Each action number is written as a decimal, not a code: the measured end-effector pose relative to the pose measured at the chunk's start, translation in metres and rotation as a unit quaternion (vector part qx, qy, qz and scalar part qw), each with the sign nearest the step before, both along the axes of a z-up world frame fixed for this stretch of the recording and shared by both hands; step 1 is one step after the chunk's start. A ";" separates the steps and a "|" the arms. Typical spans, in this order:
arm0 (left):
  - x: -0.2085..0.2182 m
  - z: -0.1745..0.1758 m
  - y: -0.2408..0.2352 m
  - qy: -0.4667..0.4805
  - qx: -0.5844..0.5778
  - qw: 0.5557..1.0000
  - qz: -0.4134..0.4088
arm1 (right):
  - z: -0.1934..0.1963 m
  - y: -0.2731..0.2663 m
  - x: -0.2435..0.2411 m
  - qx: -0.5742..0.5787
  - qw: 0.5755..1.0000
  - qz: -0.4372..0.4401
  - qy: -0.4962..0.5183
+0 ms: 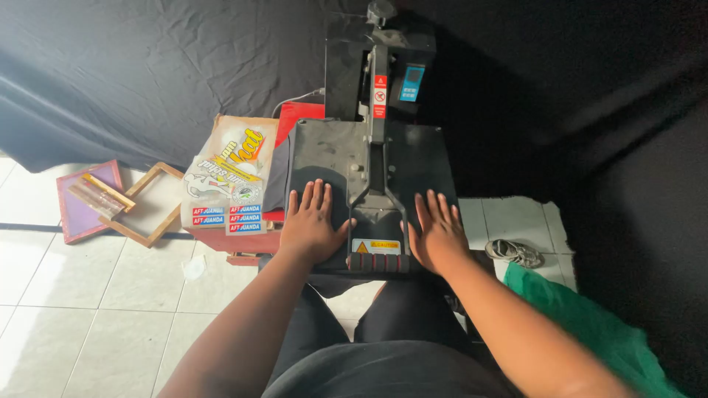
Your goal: The person operates a heat press machine to apply a design onto a black t-shirt. They repeatedly lower the press, hold it down, and then lift it to check the shirt before repeating the process.
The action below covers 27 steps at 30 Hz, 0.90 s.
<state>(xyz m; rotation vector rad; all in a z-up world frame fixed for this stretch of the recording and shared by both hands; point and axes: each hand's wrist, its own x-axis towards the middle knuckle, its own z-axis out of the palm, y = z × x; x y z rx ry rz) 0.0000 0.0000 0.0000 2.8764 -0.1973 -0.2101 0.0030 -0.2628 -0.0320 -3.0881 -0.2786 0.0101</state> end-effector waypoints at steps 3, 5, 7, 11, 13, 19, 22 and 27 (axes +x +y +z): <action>0.000 0.000 -0.001 0.004 0.000 1.000 -0.001 | 0.000 -0.006 -0.035 0.015 0.999 -0.004 0.034; -0.001 0.001 0.000 0.002 0.008 1.000 0.000 | 0.001 -0.006 -0.032 0.015 0.999 0.000 0.044; -0.001 0.001 -0.002 0.000 0.016 1.000 -0.007 | 0.007 -0.005 -0.025 0.013 0.998 -0.004 0.054; -0.001 -0.002 -0.002 0.004 0.023 1.000 0.002 | 0.014 0.002 0.008 0.000 0.997 -0.020 0.069; 0.002 -0.002 -0.002 0.007 0.028 1.000 0.008 | 0.013 0.003 0.024 -0.010 0.997 -0.029 0.075; -0.021 -0.003 -0.005 -0.020 0.024 0.999 0.013 | 0.008 0.003 0.026 -0.011 0.999 -0.034 0.027; -0.040 -0.005 -0.009 -0.006 0.055 0.998 -0.003 | 0.007 0.002 0.029 -0.017 0.999 -0.028 0.016; -0.032 -0.016 -0.005 -0.008 0.062 0.998 -0.022 | 0.006 0.003 0.027 0.005 0.999 -0.036 0.028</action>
